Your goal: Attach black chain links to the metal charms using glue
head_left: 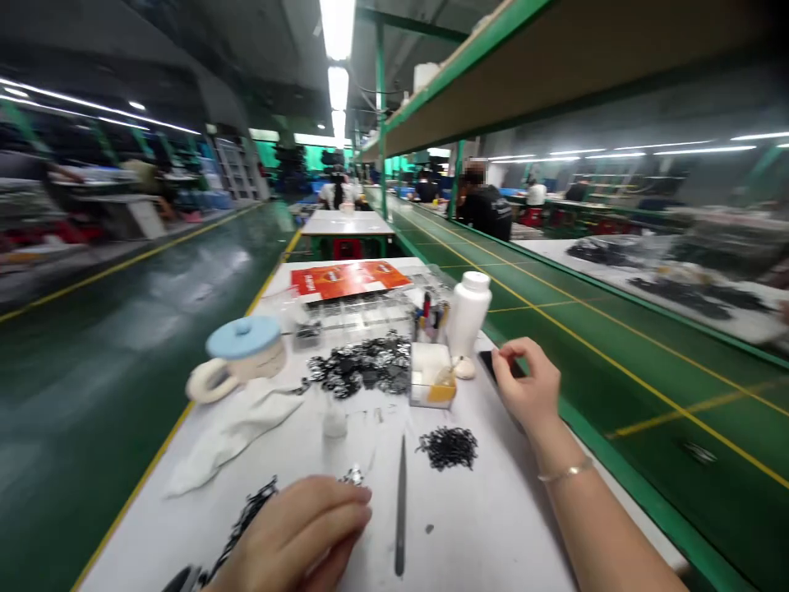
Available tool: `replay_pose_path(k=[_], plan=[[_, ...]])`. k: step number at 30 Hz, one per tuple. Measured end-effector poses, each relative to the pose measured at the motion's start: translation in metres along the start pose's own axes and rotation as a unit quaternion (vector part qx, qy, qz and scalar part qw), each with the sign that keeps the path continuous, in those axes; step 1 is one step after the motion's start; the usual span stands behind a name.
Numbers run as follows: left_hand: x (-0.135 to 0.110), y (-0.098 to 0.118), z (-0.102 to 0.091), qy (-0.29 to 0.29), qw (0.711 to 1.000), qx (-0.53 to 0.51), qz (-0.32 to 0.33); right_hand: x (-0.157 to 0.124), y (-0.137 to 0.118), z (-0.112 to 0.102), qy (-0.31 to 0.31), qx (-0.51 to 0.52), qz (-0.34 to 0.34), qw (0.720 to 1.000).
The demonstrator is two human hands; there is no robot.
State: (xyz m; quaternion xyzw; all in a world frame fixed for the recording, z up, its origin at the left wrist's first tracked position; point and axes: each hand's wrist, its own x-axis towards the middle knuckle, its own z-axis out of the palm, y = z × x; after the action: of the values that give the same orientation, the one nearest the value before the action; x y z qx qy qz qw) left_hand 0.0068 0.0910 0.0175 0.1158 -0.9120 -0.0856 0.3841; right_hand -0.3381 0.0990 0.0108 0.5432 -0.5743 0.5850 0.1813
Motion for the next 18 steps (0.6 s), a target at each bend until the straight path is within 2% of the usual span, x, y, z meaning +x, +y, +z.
replay_pose_path(k=[3,5,6,7,8,11,13,15,18], plan=[[0.022,-0.010,-0.034,0.094,0.993,0.044,-0.050,-0.004,-0.019,0.005,-0.049,0.030,-0.098,0.993],[0.038,-0.028,-0.055,0.141,0.979,0.119,-0.084,-0.006,-0.028,0.009,-0.065,0.048,-0.144,0.986],[0.047,-0.041,-0.061,0.118,0.970,0.152,-0.151,-0.007,-0.031,0.010,-0.071,0.055,-0.160,0.983],[0.056,-0.056,-0.064,0.056,0.954,0.173,-0.239,-0.008,-0.033,0.012,-0.077,0.059,-0.171,0.980],[0.063,-0.072,-0.062,0.006,0.947,0.172,-0.270,-0.009,-0.035,0.013,-0.084,0.061,-0.180,0.978],[0.078,-0.119,-0.037,-0.141,0.934,0.143,-0.295,-0.011,-0.036,0.014,-0.103,0.062,-0.193,0.974],[0.079,-0.140,-0.015,-0.231,0.912,0.138,-0.311,-0.012,-0.036,0.014,-0.112,0.062,-0.197,0.972],[0.073,-0.151,-0.001,-0.280,0.888,0.149,-0.333,-0.012,-0.036,0.013,-0.117,0.065,-0.198,0.971],[0.062,-0.153,0.004,-0.312,0.866,0.162,-0.356,-0.012,-0.037,0.012,-0.125,0.074,-0.197,0.970]])
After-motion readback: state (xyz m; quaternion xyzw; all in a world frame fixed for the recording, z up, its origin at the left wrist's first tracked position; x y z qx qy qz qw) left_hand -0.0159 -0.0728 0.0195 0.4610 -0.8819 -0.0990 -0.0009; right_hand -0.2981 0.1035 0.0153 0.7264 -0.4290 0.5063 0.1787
